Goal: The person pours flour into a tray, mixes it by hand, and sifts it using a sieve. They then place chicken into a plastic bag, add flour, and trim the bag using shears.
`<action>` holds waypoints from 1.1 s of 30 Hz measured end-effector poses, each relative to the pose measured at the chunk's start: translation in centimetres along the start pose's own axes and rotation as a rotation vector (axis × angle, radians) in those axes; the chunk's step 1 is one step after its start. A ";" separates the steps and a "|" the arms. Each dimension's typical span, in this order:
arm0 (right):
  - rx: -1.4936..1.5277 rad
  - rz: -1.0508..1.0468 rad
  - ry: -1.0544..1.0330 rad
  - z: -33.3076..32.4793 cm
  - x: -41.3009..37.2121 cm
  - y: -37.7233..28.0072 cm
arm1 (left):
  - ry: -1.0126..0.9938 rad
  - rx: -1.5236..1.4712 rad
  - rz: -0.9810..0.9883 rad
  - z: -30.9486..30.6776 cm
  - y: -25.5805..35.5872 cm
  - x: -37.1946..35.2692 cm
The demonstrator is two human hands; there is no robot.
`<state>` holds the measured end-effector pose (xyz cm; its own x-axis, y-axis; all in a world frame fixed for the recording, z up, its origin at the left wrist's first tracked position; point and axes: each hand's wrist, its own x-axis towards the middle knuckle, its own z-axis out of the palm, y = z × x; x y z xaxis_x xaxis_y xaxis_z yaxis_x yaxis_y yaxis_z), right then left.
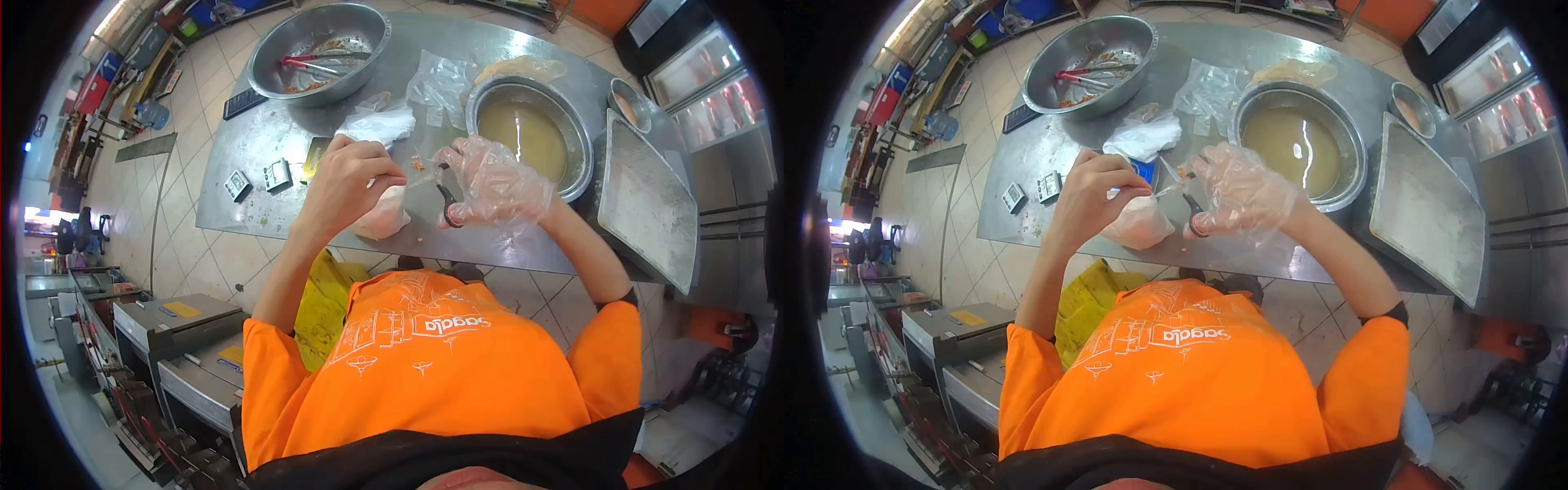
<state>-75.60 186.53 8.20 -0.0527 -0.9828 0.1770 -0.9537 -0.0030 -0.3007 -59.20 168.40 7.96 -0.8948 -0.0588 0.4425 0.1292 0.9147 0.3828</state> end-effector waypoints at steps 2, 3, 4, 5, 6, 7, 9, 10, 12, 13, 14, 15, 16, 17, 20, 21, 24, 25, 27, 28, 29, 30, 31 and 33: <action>0.008 0.040 -0.205 -1.1 0.8 -0.2 | 0.019 0.002 0.002 0.2 -0.1 -0.2; 0.009 0.035 -0.207 -1.2 1.1 -0.1 | 0.033 -0.001 0.002 0.2 0.0 -0.3; 0.056 -0.009 -0.278 -1.3 1.4 0.0 | 0.034 0.001 -0.001 0.2 0.1 -0.4; 0.101 -0.051 -0.348 -1.3 1.7 0.1 | 0.035 0.007 -0.006 0.3 0.2 -0.3; 0.100 -0.053 -0.348 -1.2 2.2 0.2 | 0.038 0.013 -0.012 0.3 0.2 -0.2; 0.071 -0.094 -0.360 -0.8 2.8 0.1 | 0.040 0.014 -0.014 0.3 0.2 -0.3; 0.044 -0.139 -0.371 -0.1 3.5 0.7 | 0.046 0.053 0.000 0.2 0.0 -0.4; 0.058 -0.164 -0.343 0.2 3.7 1.3 | 0.047 0.056 -0.002 0.1 -0.1 -0.6; 0.071 -0.194 -0.317 0.3 4.0 1.7 | 0.062 -0.020 -0.074 0.0 -0.4 -0.9; 0.049 -0.204 -0.317 0.0 4.3 1.3 | 0.061 -0.020 -0.078 0.3 -0.3 -1.0; 0.026 -0.211 -0.315 -0.1 4.6 1.0 | 0.069 -0.054 -0.065 0.6 -0.2 -0.9; 0.027 -0.210 -0.312 0.2 5.1 0.5 | 0.077 -0.087 -0.049 0.8 -0.2 -0.8; 0.074 -0.214 -0.325 0.7 5.8 -0.1 | 0.075 -0.086 -0.045 0.9 -0.2 -0.8; 0.123 -0.218 -0.339 1.1 6.2 -0.3 | 0.112 -0.080 -0.043 1.0 -0.1 -1.0; 0.131 -0.299 -0.397 2.6 6.9 0.9 | 0.165 -0.070 -0.086 0.8 -0.7 -2.0; 0.131 -0.303 -0.399 3.2 6.8 1.0 | 0.187 -0.070 -0.137 0.6 -1.0 -2.5; 0.220 -0.337 -0.272 3.6 6.2 0.5 | 0.261 -0.037 -0.375 0.0 -1.0 -3.8; 0.237 -0.265 -0.287 2.8 5.9 -0.2 | 0.261 -0.035 -0.374 -0.3 -1.8 -4.8; 0.252 -0.193 -0.303 2.4 5.6 -0.5 | -0.063 -0.531 -0.726 -0.1 -4.8 -7.8; 0.216 -0.199 -0.284 2.5 5.4 -0.3 | -0.023 -0.531 -0.689 1.2 -6.4 -8.9; 0.182 -0.204 -0.263 2.7 5.1 -0.3 | -0.023 -0.530 -0.693 1.9 -6.6 -9.1; 0.185 -0.207 -0.264 2.5 4.7 -0.5 | 0.084 -0.591 -0.648 2.5 -6.6 -9.0; 0.136 -0.130 -0.217 2.1 4.2 -1.1 | 0.192 -0.651 -0.599 3.1 -6.5 -8.9; 0.085 -0.055 -0.174 0.7 3.6 -2.3 | 0.271 -0.715 -0.647 4.9 -6.9 -9.3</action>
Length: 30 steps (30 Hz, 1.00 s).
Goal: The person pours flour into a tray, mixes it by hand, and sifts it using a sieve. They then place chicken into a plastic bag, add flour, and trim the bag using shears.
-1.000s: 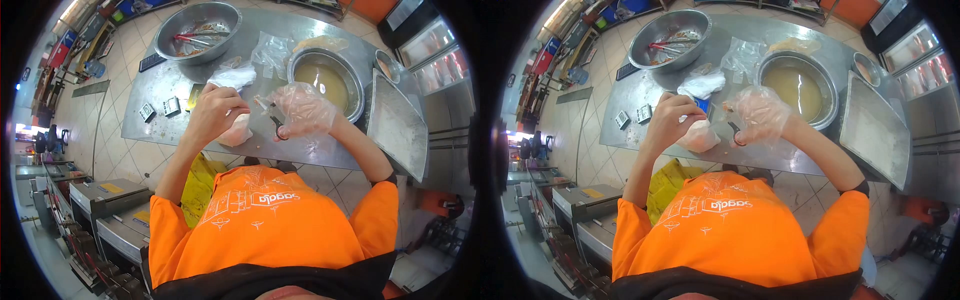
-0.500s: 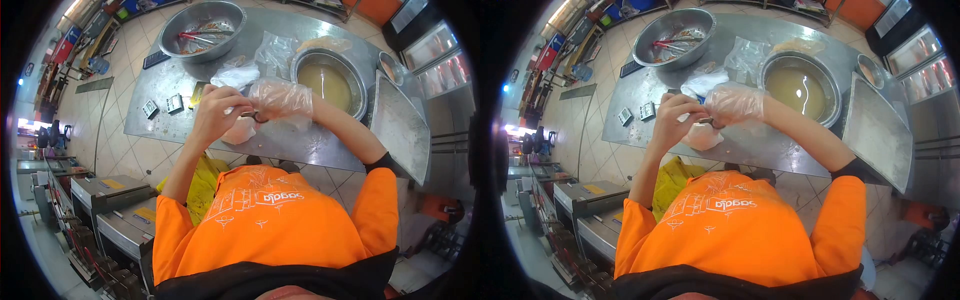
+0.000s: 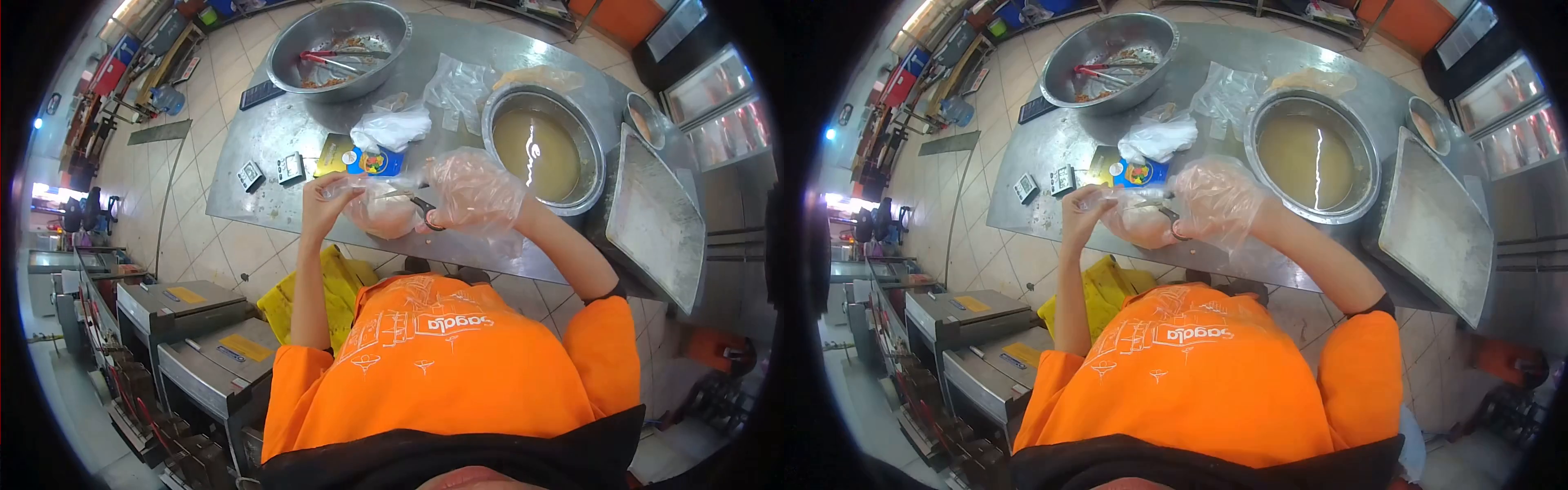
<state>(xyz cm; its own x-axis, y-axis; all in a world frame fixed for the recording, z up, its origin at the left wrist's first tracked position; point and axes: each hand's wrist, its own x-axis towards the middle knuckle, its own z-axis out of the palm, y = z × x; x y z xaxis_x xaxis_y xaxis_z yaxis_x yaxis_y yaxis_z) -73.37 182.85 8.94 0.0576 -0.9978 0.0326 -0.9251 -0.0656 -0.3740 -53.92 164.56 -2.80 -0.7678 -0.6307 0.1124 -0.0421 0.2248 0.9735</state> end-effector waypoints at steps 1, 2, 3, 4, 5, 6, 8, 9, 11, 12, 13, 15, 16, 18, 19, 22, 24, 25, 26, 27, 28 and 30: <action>-0.014 0.155 -0.141 -0.9 -0.1 -0.8 | 0.063 -0.081 -0.031 0.4 -0.4 0.0; -0.029 0.311 -0.280 -1.4 -0.2 -1.3 | 0.062 -0.081 -0.028 0.7 -0.6 0.1; -0.034 0.312 -0.279 -1.1 -0.4 -1.3 | 0.099 -0.086 -0.016 1.1 -0.6 0.1; -0.050 0.263 -0.138 -0.3 -0.7 -1.1 | 0.136 -0.092 -0.009 1.3 -0.7 -0.1; -0.062 0.216 0.003 0.5 -0.9 -0.8 | 0.134 -0.094 -0.012 1.4 -0.7 -0.2; -0.059 0.222 0.003 1.0 -0.7 -0.7 | 0.120 -0.120 -0.032 1.5 -0.7 -0.2; -0.026 0.195 -0.016 1.8 0.5 -0.4 | 0.097 -0.145 -0.049 1.5 -0.9 0.0; -0.025 0.201 -0.013 2.2 0.8 0.1 | 0.084 -0.174 -0.044 1.5 -1.4 -0.1; 0.097 0.140 -0.079 2.6 1.4 0.8 | 0.066 -0.202 -0.039 1.6 -1.4 -0.1; 0.098 0.143 -0.077 2.7 1.1 1.0 | 0.077 -0.206 -0.049 1.6 -1.2 -0.2; 0.120 0.127 -0.067 2.7 0.4 1.3 | 0.091 -0.209 -0.058 1.7 -0.9 -0.2; 0.138 0.107 -0.058 1.8 -0.9 1.3 | 0.102 -0.189 -0.047 1.8 -0.5 -0.4; 0.068 0.176 -0.058 0.3 -1.7 0.7 | 0.117 -0.171 -0.037 1.9 -0.5 -0.4; -0.002 0.243 -0.068 -0.8 -1.8 0.3 | 0.124 -0.216 -0.041 2.0 -0.9 -0.3; -0.033 0.239 -0.105 -0.9 -1.3 0.4 | 0.119 -0.253 -0.043 1.9 -1.2 -0.3; -0.075 0.264 -0.182 -3.1 -1.1 -0.3 | 0.094 -0.200 -0.034 1.6 -1.5 0.0; -0.084 0.278 -0.232 -3.7 -1.0 -0.3 | 0.104 -0.214 -0.041 1.6 -1.3 -0.1; -0.082 0.249 -0.198 -3.5 -1.0 -0.1 | 0.105 -0.227 -0.051 1.6 -1.3 -0.2; -0.077 0.224 -0.162 -3.4 -1.0 0.0 | 0.105 -0.223 -0.053 1.6 -1.3 -0.3; -0.074 0.226 -0.157 -3.7 -1.1 -0.3 | 0.100 -0.226 -0.055 1.6 -1.2 -0.3; -0.038 0.272 -0.160 -4.7 -1.2 -0.8 | 0.101 -0.233 -0.054 1.6 -1.2 -0.2; -0.003 0.307 -0.179 -5.0 -0.9 -0.9 | 0.098 -0.233 -0.060 1.5 -1.3 0.0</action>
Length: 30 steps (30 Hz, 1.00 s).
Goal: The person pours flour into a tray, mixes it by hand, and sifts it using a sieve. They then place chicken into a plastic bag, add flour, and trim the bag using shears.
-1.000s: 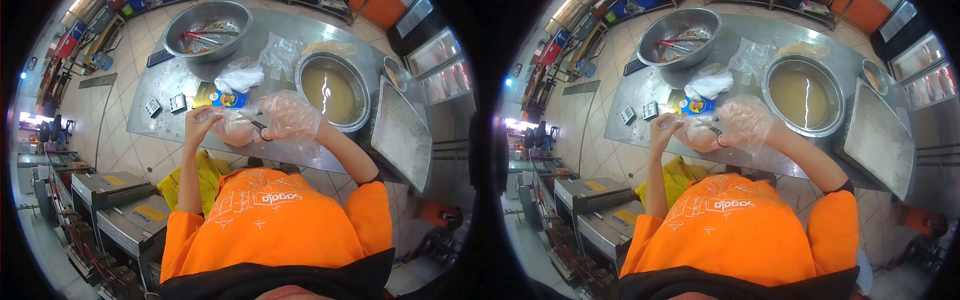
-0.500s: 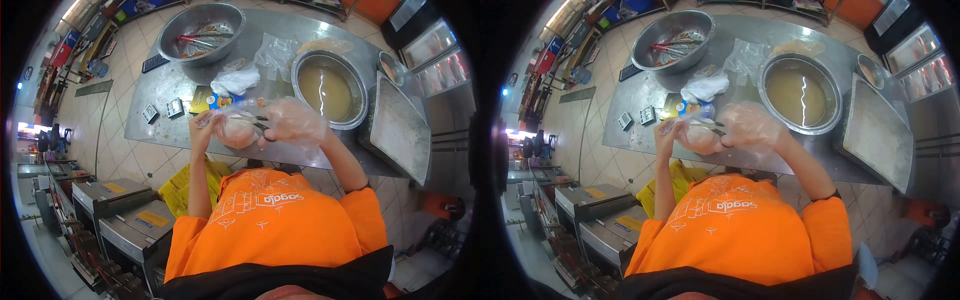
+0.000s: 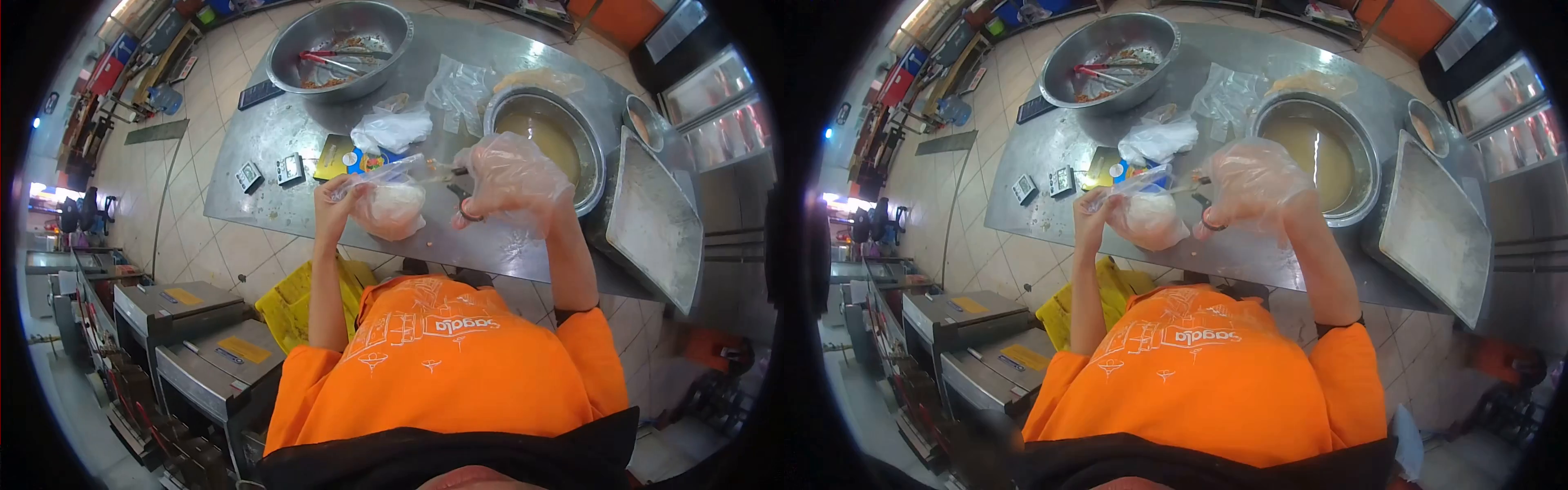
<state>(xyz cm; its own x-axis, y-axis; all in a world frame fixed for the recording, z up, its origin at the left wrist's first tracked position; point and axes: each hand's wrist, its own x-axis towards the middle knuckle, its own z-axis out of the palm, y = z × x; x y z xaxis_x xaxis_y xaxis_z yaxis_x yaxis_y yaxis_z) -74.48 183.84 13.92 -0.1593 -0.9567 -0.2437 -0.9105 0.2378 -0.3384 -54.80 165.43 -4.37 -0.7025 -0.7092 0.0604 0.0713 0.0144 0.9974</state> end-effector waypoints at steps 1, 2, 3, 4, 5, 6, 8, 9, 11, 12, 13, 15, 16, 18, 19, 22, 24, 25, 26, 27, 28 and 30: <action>-0.055 0.050 -0.055 0.3 0.4 0.2 | -0.015 0.006 -0.011 -0.1 -0.1 0.0; -0.113 0.102 -0.108 0.7 0.8 0.5 | -0.012 0.004 -0.014 -0.1 -0.2 0.0; -0.113 0.104 -0.110 1.6 1.3 0.8 | -0.010 0.016 -0.021 -0.1 -0.2 0.1; -0.061 -0.063 0.015 2.8 2.1 1.0 | -0.011 0.029 -0.028 -0.1 -0.3 0.2; -0.010 -0.229 0.142 3.7 2.8 1.2 | -0.014 0.027 -0.027 -0.2 -0.4 0.3; -0.010 -0.226 0.144 4.0 3.6 1.2 | -0.031 0.023 -0.015 -0.4 -0.5 0.4; -0.057 -0.203 0.070 4.3 5.4 1.2 | -0.051 0.023 -0.005 -0.6 -0.4 0.4; -0.054 -0.201 0.071 4.5 5.7 1.6 | -0.061 -0.044 -0.029 -0.7 -0.1 0.3; 0.089 -0.338 0.115 4.9 6.0 2.2 | -0.071 -0.111 -0.054 -0.9 0.0 0.2; 0.089 -0.338 0.114 5.4 6.2 2.2 | -0.055 -0.015 -0.018 -0.9 -0.1 0.0; 0.093 -0.360 0.123 5.8 6.4 2.3 | -0.038 0.079 0.017 -0.8 0.0 -0.1; 0.096 -0.382 0.129 6.5 6.8 2.0 | -0.046 0.092 0.036 -0.5 0.3 -0.2; 0.079 -0.308 0.088 6.8 7.2 1.2 | -0.056 0.108 0.055 -0.4 0.5 -0.2; 0.066 -0.234 0.050 7.4 7.4 0.7 | -0.035 0.098 0.042 -0.5 -0.2 -0.3; 0.071 -0.287 0.091 7.7 7.2 0.8 | -0.013 0.090 0.030 -0.5 -0.3 -0.3; 0.166 -0.373 0.177 8.8 6.7 1.2 | -0.004 0.117 0.031 -0.5 0.0 -0.2; 0.254 -0.404 0.221 9.1 6.9 1.4 | -0.022 0.145 0.030 -0.4 0.2 -0.1; 0.201 -0.393 0.249 9.0 7.2 0.8 | -0.042 0.175 0.028 -0.4 0.3 0.0; 0.147 -0.382 0.278 8.7 7.4 0.1 | -0.050 0.175 0.029 -0.4 0.3 0.1; 0.236 -0.302 0.099 7.7 7.3 -0.1 | -0.034 0.191 0.032 -0.5 0.2 0.3; 0.236 -0.297 0.104 8.6 7.7 0.7 | -0.017 0.208 0.036 -0.6 0.1 0.4; 0.223 -0.658 0.554 11.4 8.7 2.9 | -0.001 0.344 0.144 -0.5 1.0 0.5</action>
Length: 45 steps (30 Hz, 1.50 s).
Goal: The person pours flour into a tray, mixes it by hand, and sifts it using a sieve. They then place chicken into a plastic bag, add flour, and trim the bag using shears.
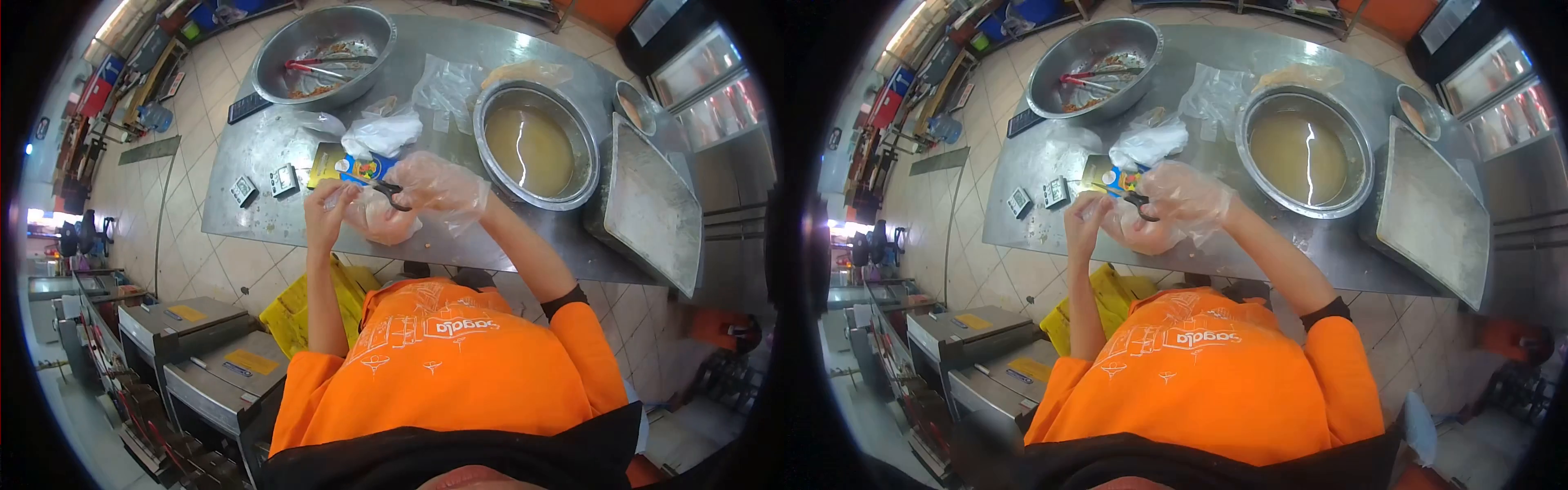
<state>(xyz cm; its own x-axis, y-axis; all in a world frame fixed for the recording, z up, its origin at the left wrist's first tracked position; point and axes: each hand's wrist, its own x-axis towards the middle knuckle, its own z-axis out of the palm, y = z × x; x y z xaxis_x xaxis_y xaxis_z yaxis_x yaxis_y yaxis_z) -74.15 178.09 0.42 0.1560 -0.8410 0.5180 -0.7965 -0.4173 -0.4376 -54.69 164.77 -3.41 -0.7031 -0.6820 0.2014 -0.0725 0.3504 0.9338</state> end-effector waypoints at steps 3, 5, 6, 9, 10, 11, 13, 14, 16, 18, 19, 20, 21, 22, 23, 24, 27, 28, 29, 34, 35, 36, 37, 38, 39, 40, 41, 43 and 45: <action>0.573 0.507 -0.204 -1.5 -2.2 0.5 | -0.028 0.363 0.200 -0.6 3.8 0.1; 0.289 0.650 -0.157 -1.3 -4.2 0.4 | -0.130 0.672 0.362 -0.4 6.0 0.3; 0.010 0.781 -0.117 -0.8 -5.2 0.5 | -0.138 0.667 0.367 -0.2 5.9 0.2; -0.351 0.946 -0.125 3.4 -8.7 3.6 | -0.429 0.522 0.204 0.1 4.1 0.4; -0.360 0.967 -0.108 4.2 -9.7 4.1 | -0.449 0.517 0.224 0.1 3.8 0.3; -0.322 0.934 -0.123 4.8 -10.5 4.1 | -0.478 0.490 0.131 0.1 3.8 0.0; -0.304 0.935 -0.115 4.8 -11.6 3.3 | -0.541 0.453 0.068 1.5 5.0 -0.4; -0.325 1.001 -0.139 4.4 -11.2 2.2 | -0.525 0.426 0.108 2.2 6.8 -0.6; -0.243 0.970 -0.142 2.1 -11.8 0.0 | -0.539 0.389 0.170 2.9 10.4 -0.7; 0.057 0.728 -0.085 -2.1 -12.2 -3.2 | -0.530 0.235 0.029 3.3 14.3 -0.4; 0.256 0.580 -0.050 -4.0 -12.7 -4.7 | -0.552 0.231 0.043 4.0 16.2 0.0; 0.430 0.468 -0.006 -5.3 -13.2 -5.9 | -0.600 0.117 0.053 4.8 18.1 0.4; 0.569 0.413 0.076 -6.2 -13.7 -6.8 | -0.645 0.002 0.060 5.6 20.0 0.7; 0.711 0.381 0.174 -6.8 -14.2 -7.4 | -0.684 0.011 0.065 7.3 22.4 1.2; 0.839 0.364 0.283 -7.4 -15.0 -7.8 | -0.723 0.021 0.069 9.8 24.8 2.0; 0.965 0.352 0.412 -7.7 -15.8 -7.9 | -0.761 -0.003 0.022 12.9 26.7 2.8; 1.259 0.275 0.788 -8.7 -19.4 -8.1 | -1.000 0.044 0.031 24.1 31.6 6.5; 1.301 0.283 0.904 -11.2 -19.6 -9.6 | -1.023 0.118 -0.056 28.2 32.8 7.0; 1.326 0.463 1.256 -13.3 -19.5 -12.4 | -1.040 0.191 -0.143 32.3 33.3 7.4; 1.849 0.551 1.425 -17.8 -27.9 -11.0 | -1.487 0.256 -0.323 47.3 29.4 9.2; 2.026 0.561 1.407 -18.4 -29.6 -10.3 | -1.493 0.267 -0.316 49.2 29.0 9.1; 2.206 0.567 1.378 -19.1 -31.0 -9.8 | -1.540 0.294 -0.391 50.8 28.4 8.9; 2.210 0.552 1.385 -20.0 -32.0 -9.6 | -1.584 0.322 -0.470 51.7 28.8 8.5; 2.099 0.678 1.362 -20.9 -32.7 -9.5 | -1.588 0.335 -0.470 52.4 29.2 8.2; 1.987 0.796 1.335 -21.7 -33.5 -9.4 | -1.559 0.373 -0.521 53.1 29.8 8.0; 1.995 0.781 1.342 -22.5 -34.4 -9.1 | -1.529 0.410 -0.572 53.7 30.5 7.9; 1.935 0.794 1.308 -23.1 -35.2 -8.8 | -1.510 0.421 -0.558 54.1 30.9 8.0; 1.889 0.800 1.275 -24.0 -36.1 -8.3 | -1.508 0.412 -0.450 54.6 30.8 8.0; 1.936 0.703 1.363 -24.4 -36.0 -8.2 | -1.498 0.393 -0.350 54.5 30.2 7.9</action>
<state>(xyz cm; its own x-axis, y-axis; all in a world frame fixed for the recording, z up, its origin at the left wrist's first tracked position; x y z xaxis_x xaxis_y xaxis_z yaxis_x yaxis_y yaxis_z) -87.55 220.20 3.29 -0.6747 -0.6776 -0.2927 0.7324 -0.6637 -0.1517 -100.99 204.91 10.31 -0.6269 0.3784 -0.6811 -0.3770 0.6177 0.6901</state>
